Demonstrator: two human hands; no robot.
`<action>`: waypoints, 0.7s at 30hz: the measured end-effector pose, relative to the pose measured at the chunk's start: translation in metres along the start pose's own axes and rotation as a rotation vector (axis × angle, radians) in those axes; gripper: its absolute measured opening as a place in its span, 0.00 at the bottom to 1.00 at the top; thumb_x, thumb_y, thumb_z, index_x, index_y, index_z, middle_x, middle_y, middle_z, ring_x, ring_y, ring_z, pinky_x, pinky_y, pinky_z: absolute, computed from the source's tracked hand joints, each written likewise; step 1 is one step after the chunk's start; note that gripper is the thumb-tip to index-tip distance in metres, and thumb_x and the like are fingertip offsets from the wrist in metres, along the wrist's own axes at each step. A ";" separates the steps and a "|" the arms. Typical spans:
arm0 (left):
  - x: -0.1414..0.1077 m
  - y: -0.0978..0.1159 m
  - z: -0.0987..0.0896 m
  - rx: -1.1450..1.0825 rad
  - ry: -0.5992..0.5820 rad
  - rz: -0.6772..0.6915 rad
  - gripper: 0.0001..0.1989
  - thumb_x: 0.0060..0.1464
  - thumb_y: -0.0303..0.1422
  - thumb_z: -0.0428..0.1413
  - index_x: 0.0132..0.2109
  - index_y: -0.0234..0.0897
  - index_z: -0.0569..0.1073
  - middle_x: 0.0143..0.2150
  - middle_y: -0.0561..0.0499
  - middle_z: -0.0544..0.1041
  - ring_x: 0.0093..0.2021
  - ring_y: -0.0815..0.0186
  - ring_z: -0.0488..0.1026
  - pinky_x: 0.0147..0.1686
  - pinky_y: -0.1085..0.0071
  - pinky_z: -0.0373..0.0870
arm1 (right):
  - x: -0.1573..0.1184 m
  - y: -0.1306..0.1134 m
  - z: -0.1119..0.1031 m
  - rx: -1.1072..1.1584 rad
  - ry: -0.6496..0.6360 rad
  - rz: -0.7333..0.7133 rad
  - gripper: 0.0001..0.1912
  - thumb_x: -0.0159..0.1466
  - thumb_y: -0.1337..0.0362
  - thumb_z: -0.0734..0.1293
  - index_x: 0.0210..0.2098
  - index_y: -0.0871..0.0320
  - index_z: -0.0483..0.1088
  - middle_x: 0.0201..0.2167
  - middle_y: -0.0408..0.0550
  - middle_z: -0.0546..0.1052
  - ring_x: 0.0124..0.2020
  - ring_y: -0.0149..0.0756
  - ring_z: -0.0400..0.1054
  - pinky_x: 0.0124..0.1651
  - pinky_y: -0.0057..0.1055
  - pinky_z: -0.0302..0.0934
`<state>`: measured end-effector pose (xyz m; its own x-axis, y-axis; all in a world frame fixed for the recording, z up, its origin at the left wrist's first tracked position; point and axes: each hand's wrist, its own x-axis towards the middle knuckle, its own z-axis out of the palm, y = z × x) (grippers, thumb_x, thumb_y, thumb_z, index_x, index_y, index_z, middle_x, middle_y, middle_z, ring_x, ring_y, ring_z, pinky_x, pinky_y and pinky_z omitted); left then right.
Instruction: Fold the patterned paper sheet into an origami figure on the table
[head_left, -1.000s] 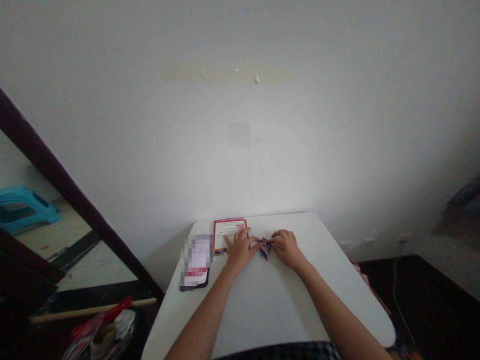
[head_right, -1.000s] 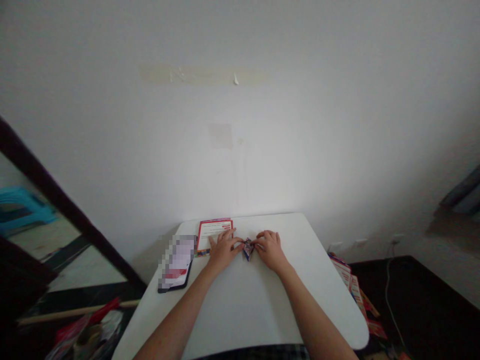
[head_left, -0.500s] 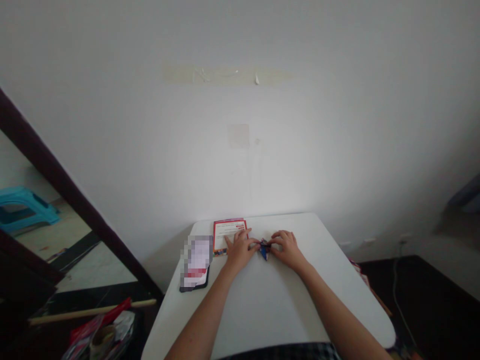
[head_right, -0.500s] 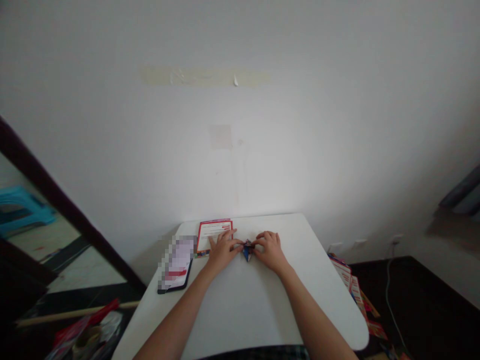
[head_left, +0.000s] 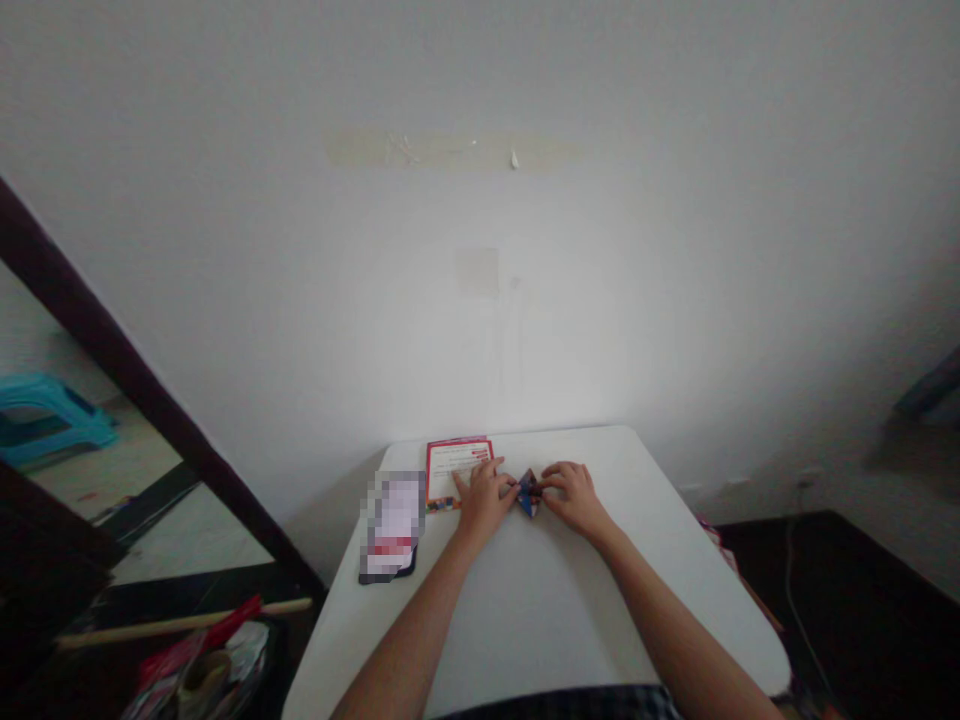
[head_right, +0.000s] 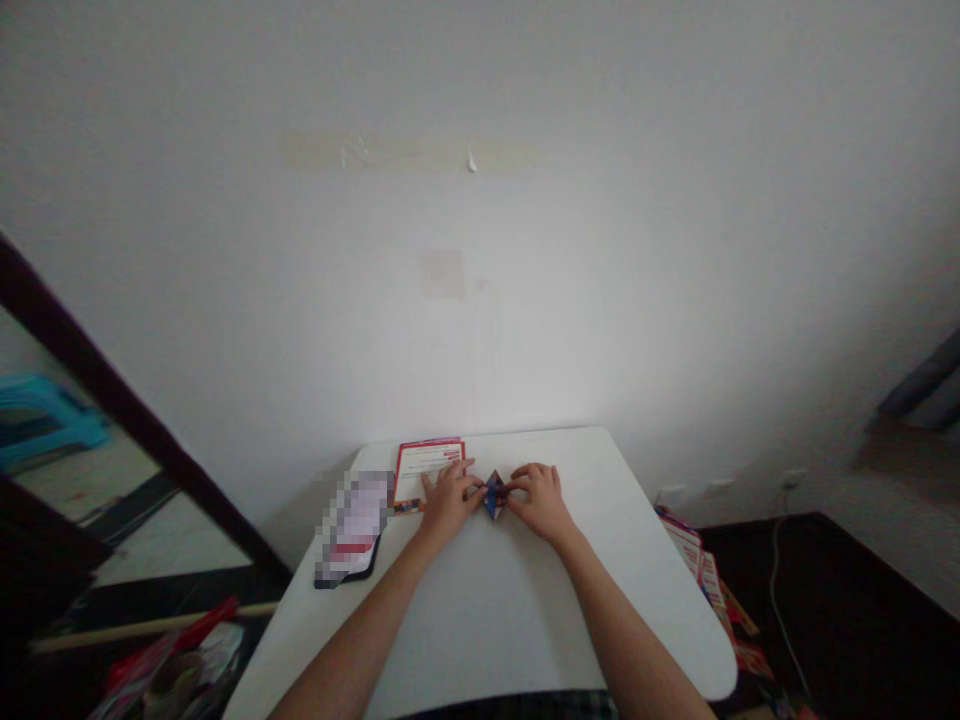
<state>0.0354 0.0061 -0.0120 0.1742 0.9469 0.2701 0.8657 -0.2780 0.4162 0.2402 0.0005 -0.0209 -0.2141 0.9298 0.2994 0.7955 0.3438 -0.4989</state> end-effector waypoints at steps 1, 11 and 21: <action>0.000 0.000 0.000 -0.002 0.005 -0.006 0.07 0.57 0.39 0.57 0.40 0.49 0.79 0.63 0.53 0.68 0.65 0.53 0.57 0.61 0.29 0.32 | 0.000 0.000 0.001 0.002 0.008 0.000 0.10 0.62 0.55 0.65 0.40 0.44 0.78 0.46 0.43 0.75 0.54 0.40 0.62 0.62 0.44 0.46; 0.003 0.003 0.007 0.030 0.031 -0.014 0.05 0.55 0.39 0.58 0.38 0.46 0.77 0.63 0.51 0.66 0.64 0.52 0.58 0.59 0.28 0.36 | 0.005 -0.012 0.016 -0.070 0.186 0.171 0.12 0.62 0.53 0.65 0.31 0.50 0.78 0.42 0.46 0.75 0.51 0.41 0.62 0.57 0.39 0.49; -0.002 0.005 0.006 0.036 0.055 0.012 0.11 0.57 0.36 0.57 0.48 0.50 0.72 0.62 0.51 0.67 0.63 0.55 0.59 0.60 0.30 0.38 | 0.002 -0.017 0.026 -0.189 0.263 0.190 0.15 0.64 0.51 0.63 0.40 0.55 0.73 0.43 0.51 0.72 0.52 0.46 0.59 0.58 0.43 0.48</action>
<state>0.0416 0.0039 -0.0155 0.1594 0.9330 0.3226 0.8805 -0.2821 0.3810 0.2114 0.0002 -0.0332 0.0814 0.9007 0.4268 0.9028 0.1148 -0.4144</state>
